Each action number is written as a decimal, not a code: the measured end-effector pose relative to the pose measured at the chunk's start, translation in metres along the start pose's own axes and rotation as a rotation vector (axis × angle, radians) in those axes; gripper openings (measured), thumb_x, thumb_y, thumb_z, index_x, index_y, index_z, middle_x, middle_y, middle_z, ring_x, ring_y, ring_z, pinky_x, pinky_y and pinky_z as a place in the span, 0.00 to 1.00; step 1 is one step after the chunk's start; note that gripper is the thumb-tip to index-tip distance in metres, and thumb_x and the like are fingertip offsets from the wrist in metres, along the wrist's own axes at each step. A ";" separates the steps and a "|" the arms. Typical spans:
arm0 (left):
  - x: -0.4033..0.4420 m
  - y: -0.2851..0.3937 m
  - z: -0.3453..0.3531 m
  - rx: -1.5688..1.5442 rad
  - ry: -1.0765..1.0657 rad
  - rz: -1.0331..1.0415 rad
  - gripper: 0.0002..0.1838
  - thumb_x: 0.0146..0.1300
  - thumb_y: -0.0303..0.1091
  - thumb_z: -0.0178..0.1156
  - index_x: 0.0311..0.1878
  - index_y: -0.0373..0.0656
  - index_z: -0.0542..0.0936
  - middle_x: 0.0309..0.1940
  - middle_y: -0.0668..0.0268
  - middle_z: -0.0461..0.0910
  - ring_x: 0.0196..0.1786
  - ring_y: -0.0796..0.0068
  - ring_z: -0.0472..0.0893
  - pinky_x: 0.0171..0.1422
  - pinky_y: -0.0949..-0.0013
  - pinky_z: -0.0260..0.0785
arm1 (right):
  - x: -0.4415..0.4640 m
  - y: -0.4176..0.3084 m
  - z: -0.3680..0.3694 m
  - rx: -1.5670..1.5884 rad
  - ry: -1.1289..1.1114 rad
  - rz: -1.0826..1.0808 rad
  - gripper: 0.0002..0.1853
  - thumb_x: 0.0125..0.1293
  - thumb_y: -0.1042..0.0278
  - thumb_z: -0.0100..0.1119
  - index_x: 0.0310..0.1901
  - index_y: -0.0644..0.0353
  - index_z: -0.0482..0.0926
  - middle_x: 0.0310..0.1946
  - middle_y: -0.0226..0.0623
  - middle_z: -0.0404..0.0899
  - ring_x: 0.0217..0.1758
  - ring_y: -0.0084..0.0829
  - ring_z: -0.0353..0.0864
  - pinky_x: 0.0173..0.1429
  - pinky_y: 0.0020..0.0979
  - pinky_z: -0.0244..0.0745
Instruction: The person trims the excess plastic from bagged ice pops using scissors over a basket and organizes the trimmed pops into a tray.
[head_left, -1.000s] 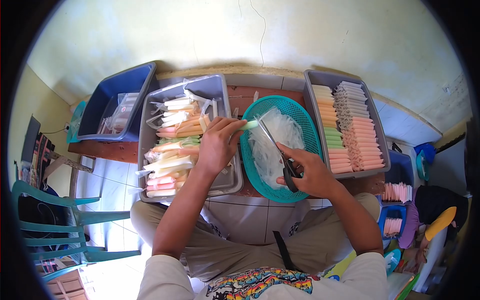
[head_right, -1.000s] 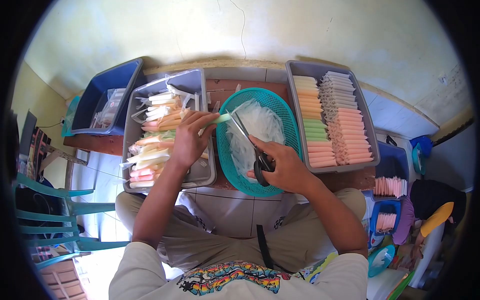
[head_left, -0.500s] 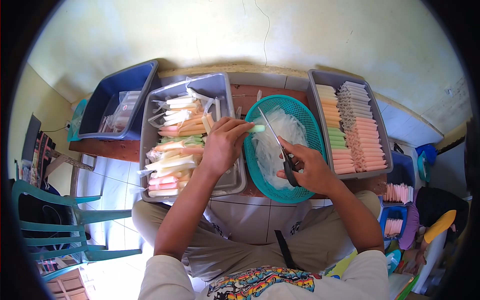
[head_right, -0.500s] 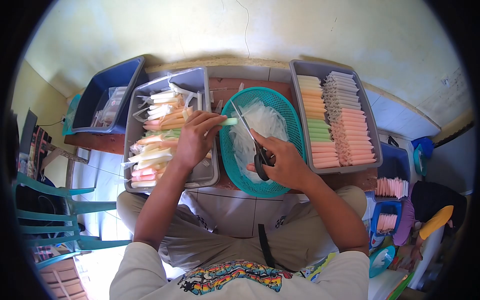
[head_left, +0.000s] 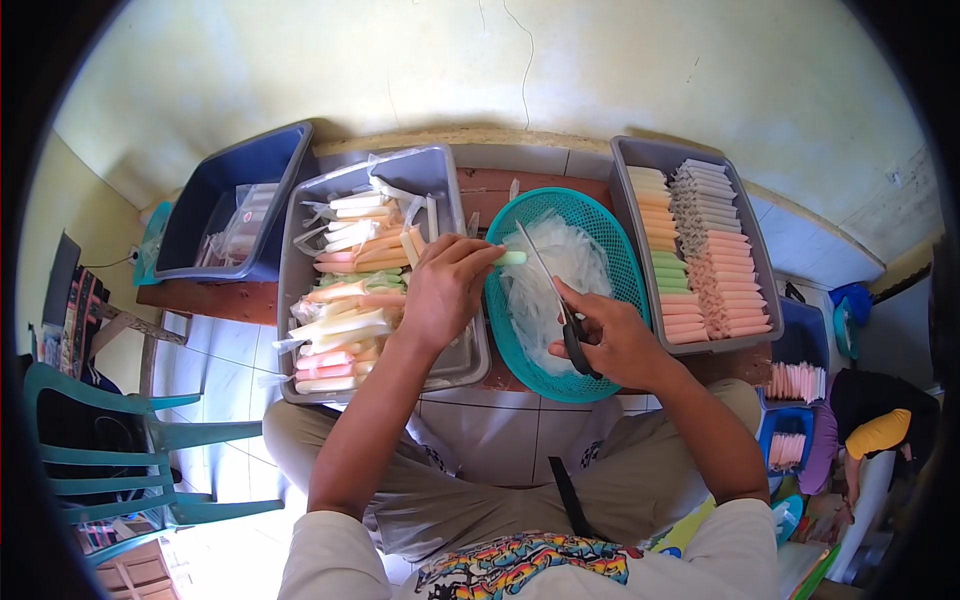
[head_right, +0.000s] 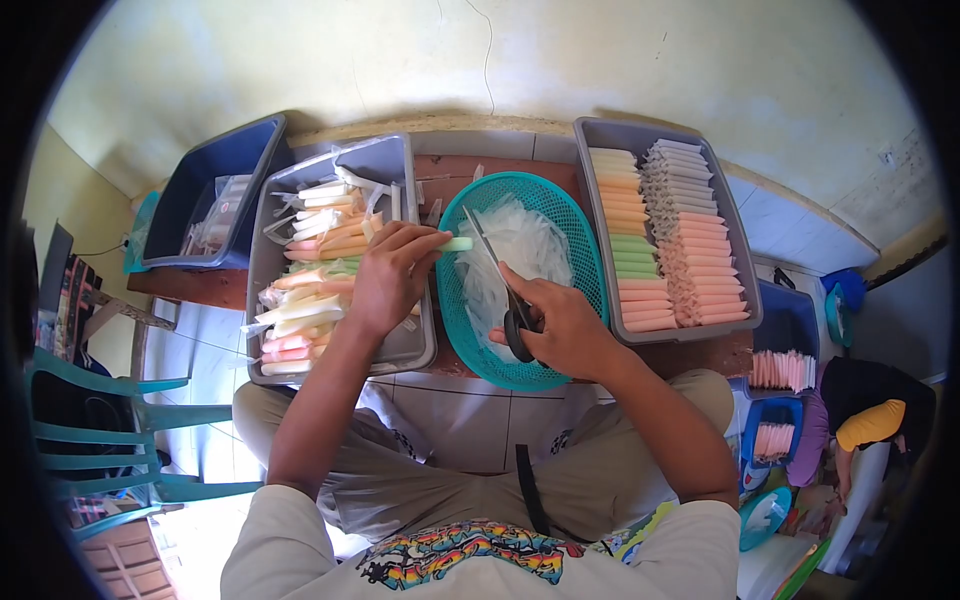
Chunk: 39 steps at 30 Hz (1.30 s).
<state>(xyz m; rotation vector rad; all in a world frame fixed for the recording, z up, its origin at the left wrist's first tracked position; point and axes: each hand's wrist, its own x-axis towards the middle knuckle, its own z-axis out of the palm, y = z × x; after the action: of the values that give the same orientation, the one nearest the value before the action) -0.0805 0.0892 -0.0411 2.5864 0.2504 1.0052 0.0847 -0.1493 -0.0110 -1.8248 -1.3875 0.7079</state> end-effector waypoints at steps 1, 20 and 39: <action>0.000 0.000 0.000 -0.001 0.000 0.001 0.17 0.64 0.24 0.74 0.56 0.45 0.92 0.50 0.65 0.91 0.54 0.58 0.87 0.64 0.53 0.79 | -0.001 0.001 0.001 0.016 -0.002 -0.001 0.52 0.67 0.49 0.84 0.87 0.55 0.68 0.38 0.41 0.80 0.36 0.35 0.80 0.47 0.37 0.80; 0.000 0.000 -0.002 0.061 0.003 0.015 0.15 0.65 0.25 0.74 0.55 0.46 0.93 0.50 0.68 0.92 0.55 0.62 0.87 0.62 0.56 0.78 | -0.001 0.014 0.008 0.173 -0.018 0.091 0.52 0.69 0.50 0.83 0.87 0.62 0.66 0.44 0.43 0.85 0.40 0.31 0.85 0.50 0.35 0.83; 0.004 0.009 -0.007 0.010 0.029 0.014 0.17 0.63 0.22 0.75 0.55 0.42 0.92 0.49 0.62 0.92 0.53 0.56 0.89 0.62 0.54 0.82 | 0.022 0.034 0.035 -0.398 0.097 0.135 0.49 0.70 0.55 0.79 0.86 0.67 0.65 0.58 0.61 0.77 0.56 0.63 0.87 0.62 0.54 0.85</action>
<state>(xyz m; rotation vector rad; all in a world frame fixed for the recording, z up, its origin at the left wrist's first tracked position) -0.0814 0.0839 -0.0304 2.5880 0.2458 1.0490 0.0825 -0.1254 -0.0596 -2.2469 -1.4252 0.4216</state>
